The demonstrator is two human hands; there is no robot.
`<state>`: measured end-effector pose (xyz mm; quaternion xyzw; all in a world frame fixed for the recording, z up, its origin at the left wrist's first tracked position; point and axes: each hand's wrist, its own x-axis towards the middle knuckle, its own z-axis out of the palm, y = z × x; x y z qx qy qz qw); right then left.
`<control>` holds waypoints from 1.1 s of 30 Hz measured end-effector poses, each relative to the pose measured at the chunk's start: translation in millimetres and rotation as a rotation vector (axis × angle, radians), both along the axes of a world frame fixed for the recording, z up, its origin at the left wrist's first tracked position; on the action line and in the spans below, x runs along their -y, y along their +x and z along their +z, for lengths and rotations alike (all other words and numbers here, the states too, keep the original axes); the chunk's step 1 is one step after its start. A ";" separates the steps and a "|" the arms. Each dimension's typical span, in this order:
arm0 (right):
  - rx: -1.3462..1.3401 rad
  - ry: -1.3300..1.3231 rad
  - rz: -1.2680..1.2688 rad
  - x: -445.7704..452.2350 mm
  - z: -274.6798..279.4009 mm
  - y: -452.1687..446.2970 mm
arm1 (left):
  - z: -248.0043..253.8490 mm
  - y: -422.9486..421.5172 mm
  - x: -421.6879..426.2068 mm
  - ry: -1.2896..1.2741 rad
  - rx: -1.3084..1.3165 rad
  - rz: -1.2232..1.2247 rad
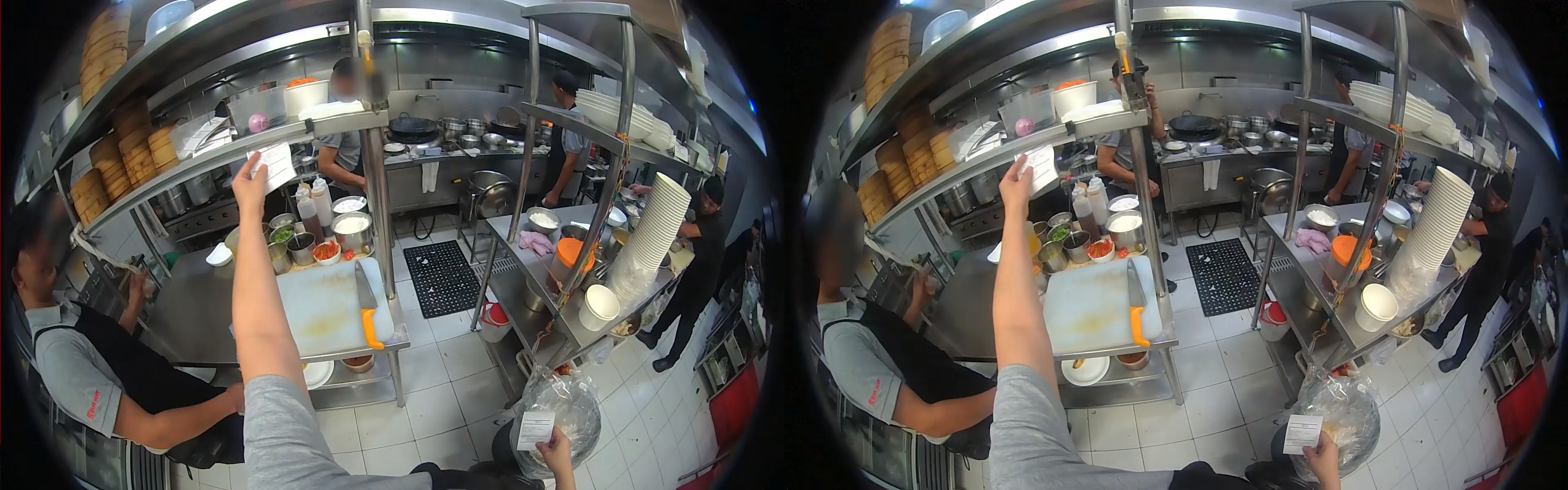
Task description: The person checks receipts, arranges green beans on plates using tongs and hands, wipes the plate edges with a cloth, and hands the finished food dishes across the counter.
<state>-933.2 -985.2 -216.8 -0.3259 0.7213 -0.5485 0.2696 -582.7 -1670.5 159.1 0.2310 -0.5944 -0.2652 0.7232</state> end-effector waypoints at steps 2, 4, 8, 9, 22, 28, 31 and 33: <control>-0.016 0.000 -0.003 -1.7 -1.8 -3.4 | 11.9 2.3 -3.8 0.003 0.085 0.195; -0.040 0.004 -0.038 -11.0 -4.7 2.1 | 10.9 7.3 8.2 -0.077 0.133 0.317; -0.379 0.281 -0.045 -23.6 19.3 12.5 | -11.1 -20.7 3.8 -0.286 0.057 0.670; -0.403 0.256 -0.072 -30.5 24.3 13.0 | -23.8 -36.0 -24.3 0.019 0.150 0.717; 0.227 -0.230 -0.383 -211.4 73.9 -16.2 | -398.5 -341.9 -655.3 1.036 0.601 -1.239; 0.146 -0.443 -0.452 -352.3 116.8 -51.9 | -309.6 -404.7 -852.1 1.119 0.386 -1.942; 0.094 -0.402 -0.553 -412.7 133.8 -61.9 | -252.3 -426.0 -915.1 0.935 0.432 -2.025; 0.062 -0.412 -0.598 -441.5 146.7 -67.3 | -230.4 -434.1 -943.6 0.835 0.506 -2.055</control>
